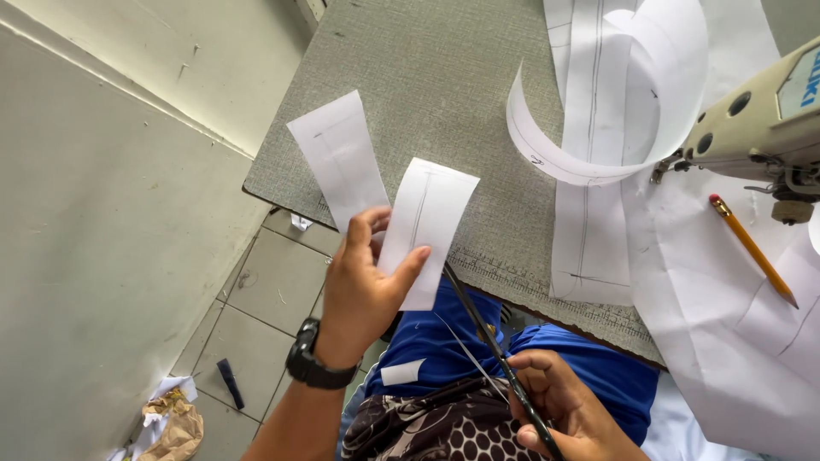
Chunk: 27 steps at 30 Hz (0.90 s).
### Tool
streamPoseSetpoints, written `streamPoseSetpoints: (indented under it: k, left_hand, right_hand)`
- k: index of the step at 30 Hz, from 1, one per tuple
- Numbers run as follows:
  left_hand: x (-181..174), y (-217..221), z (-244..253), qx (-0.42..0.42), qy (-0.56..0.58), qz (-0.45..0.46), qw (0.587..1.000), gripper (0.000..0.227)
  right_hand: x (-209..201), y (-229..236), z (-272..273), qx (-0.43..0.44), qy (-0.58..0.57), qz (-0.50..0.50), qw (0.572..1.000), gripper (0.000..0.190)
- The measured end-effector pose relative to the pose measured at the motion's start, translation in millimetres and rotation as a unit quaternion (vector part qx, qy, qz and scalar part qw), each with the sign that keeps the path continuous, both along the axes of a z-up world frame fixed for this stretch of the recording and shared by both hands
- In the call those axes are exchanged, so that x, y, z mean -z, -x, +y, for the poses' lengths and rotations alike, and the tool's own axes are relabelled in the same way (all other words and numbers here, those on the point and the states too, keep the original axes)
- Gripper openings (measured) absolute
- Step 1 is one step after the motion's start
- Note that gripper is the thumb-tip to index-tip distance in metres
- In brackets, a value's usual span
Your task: The person uses scissors to cut a piece of white paper along a drawn line. They hold the paper with their left hand and cut with their right hand, then unfold the paper to check the cut. The person continues cutting another section of the paper along a marked line.
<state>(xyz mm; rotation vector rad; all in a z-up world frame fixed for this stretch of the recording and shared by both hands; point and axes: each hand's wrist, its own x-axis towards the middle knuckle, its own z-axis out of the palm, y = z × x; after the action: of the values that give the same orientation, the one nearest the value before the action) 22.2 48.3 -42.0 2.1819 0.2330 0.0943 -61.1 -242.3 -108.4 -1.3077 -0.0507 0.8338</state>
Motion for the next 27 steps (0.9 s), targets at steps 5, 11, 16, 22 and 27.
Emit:
streamPoseSetpoints:
  k: [5,11,16,22,27]
  left_hand:
    - [20,-8,-9,0.013,0.259,0.014,0.966,0.076]
    - [24,39,-12,0.157,0.581,0.181,0.778,0.041]
    - [-17,48,1,0.255,0.643,0.189,0.697,0.036]
    - [-1,-49,39,0.161,0.153,0.079,0.972,0.027]
    - [-23,-94,75,0.160,-0.018,0.025,0.987,0.018]
  right_hand:
    - [29,22,-14,0.100,-0.039,0.042,0.993,0.080]
    - [25,21,-31,0.186,-0.095,-0.072,0.975,0.085]
    - [0,12,-30,0.197,-0.063,-0.124,0.970,0.084]
    - [0,23,-28,0.198,0.056,-0.144,0.968,0.100]
    - [0,26,-23,0.159,0.146,-0.113,0.970,0.095]
